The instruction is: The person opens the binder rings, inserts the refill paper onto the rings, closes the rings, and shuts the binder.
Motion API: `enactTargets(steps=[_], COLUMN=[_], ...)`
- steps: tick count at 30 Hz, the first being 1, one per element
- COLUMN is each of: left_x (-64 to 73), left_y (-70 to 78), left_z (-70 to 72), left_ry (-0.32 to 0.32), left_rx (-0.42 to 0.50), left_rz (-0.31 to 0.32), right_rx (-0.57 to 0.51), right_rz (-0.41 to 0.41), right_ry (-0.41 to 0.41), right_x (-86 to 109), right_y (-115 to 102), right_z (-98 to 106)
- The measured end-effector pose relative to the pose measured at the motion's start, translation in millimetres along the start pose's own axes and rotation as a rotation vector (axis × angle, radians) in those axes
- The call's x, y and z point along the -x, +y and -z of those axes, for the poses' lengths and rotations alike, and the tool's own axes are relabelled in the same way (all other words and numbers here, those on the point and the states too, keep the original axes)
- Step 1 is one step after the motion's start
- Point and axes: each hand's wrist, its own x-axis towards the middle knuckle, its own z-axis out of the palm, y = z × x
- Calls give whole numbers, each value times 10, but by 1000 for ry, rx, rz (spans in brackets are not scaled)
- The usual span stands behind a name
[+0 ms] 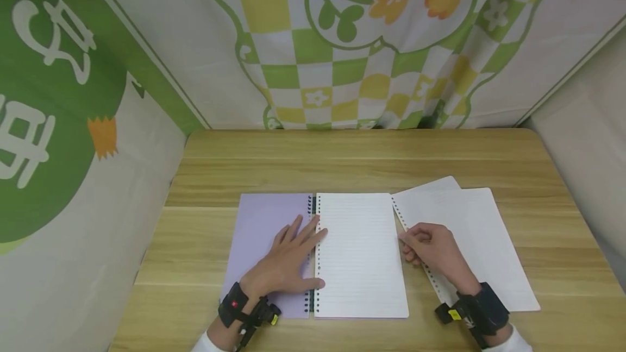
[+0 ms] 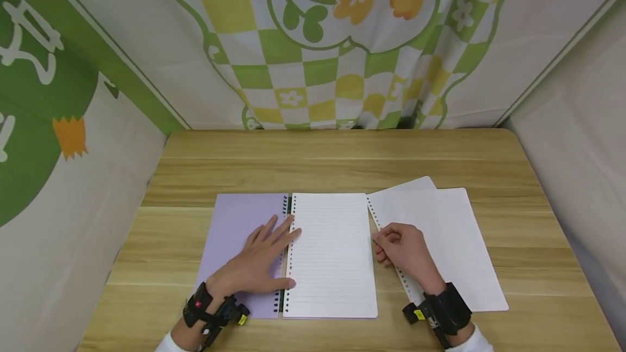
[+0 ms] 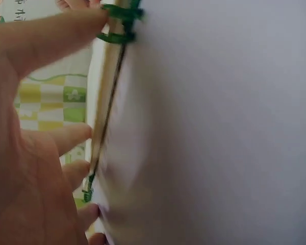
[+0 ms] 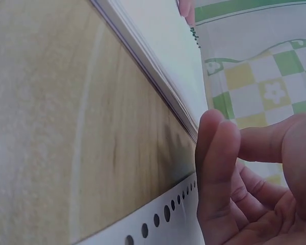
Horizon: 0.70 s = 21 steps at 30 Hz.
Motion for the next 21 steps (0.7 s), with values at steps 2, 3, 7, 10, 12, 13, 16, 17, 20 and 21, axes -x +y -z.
enactTargets(steps=[2,3,7,10,12,13,16,17,20,21], left_x=[16,25,58,71,73,71,64,59,30,12], left_y=[-27,-37,-54,-53,-53,-52,-42,-35,2,23], left_z=[-2,-4,-17,-29,-35,-35,-14,4,77,105], left_ry=[-19,-22,-49,-59,-54,-51,-60,-66,-82,-82], left_rx=[-6,-6,-11,-18,-20,-21,-31,-36,-56,-59], left_rz=[1,-4,-16,-19,-21,-23,-29,-34,-37,-37], right_rx=[2,3,25,65,105,137,261,306,452,493], right_rz=[-2,-1,-5,21,52,74,131,136,122,107], right_ry=[1,1,7,14,34,53,136,167,222,228], right_x=[-1,-1,-1,12,25,32,50,57,70,72], right_y=[-1,-1,8,17,23,29,62,76,131,148], right_z=[4,6,30,91,168,216,401,473,697,770])
